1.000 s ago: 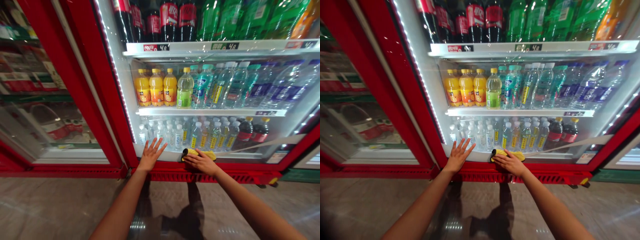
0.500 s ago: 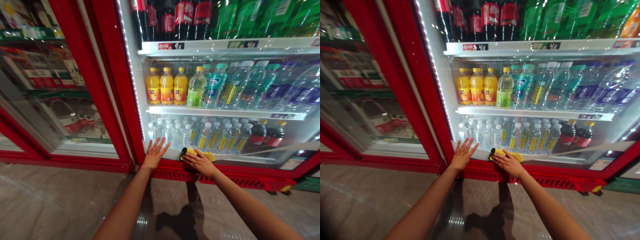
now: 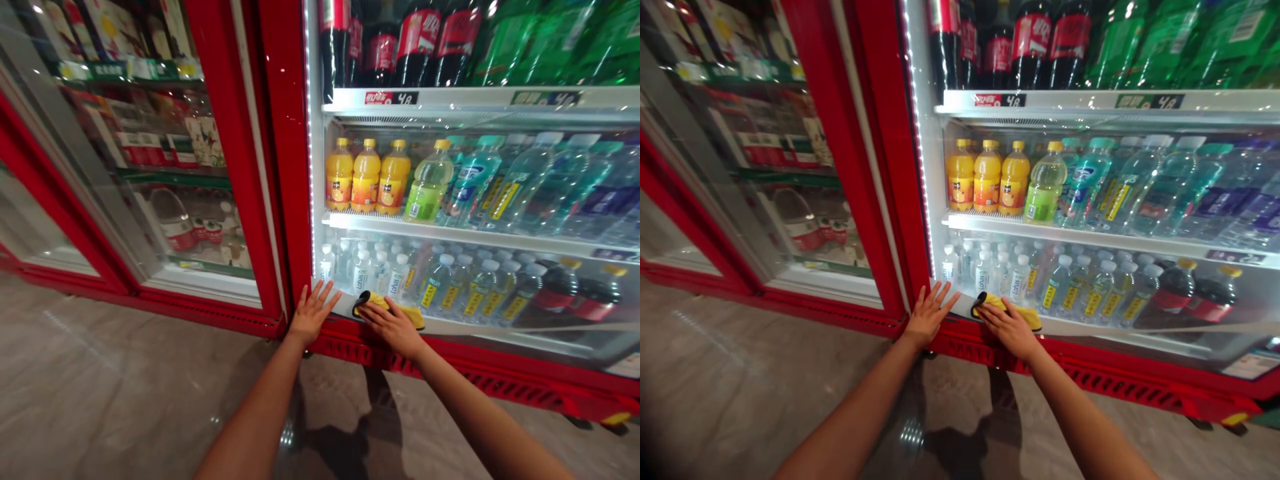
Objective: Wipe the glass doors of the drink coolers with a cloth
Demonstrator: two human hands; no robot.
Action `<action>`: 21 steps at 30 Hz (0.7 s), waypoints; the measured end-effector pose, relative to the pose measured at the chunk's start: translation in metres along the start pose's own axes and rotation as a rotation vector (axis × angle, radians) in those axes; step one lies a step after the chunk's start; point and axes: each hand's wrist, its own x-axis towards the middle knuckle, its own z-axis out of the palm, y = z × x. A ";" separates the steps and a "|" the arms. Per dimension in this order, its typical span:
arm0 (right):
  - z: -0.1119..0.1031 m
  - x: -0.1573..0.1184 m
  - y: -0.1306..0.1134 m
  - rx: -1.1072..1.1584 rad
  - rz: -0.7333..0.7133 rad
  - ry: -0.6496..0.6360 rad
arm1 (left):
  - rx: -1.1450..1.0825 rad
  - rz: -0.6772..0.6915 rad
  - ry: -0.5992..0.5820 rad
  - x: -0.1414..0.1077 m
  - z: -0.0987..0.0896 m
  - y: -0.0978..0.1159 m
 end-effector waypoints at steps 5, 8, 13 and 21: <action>-0.025 -0.003 0.023 -0.047 0.109 -0.015 | 0.005 -0.078 -0.066 -0.009 -0.004 -0.011; -0.028 0.038 0.017 -0.102 0.257 0.032 | 0.009 -0.125 -0.083 -0.012 -0.004 -0.015; 0.002 0.069 -0.016 -0.053 0.054 0.024 | 0.016 -0.186 -0.070 -0.020 -0.002 -0.010; -0.018 0.080 -0.004 -0.053 0.102 0.051 | 0.033 -0.259 -0.068 -0.032 -0.008 -0.019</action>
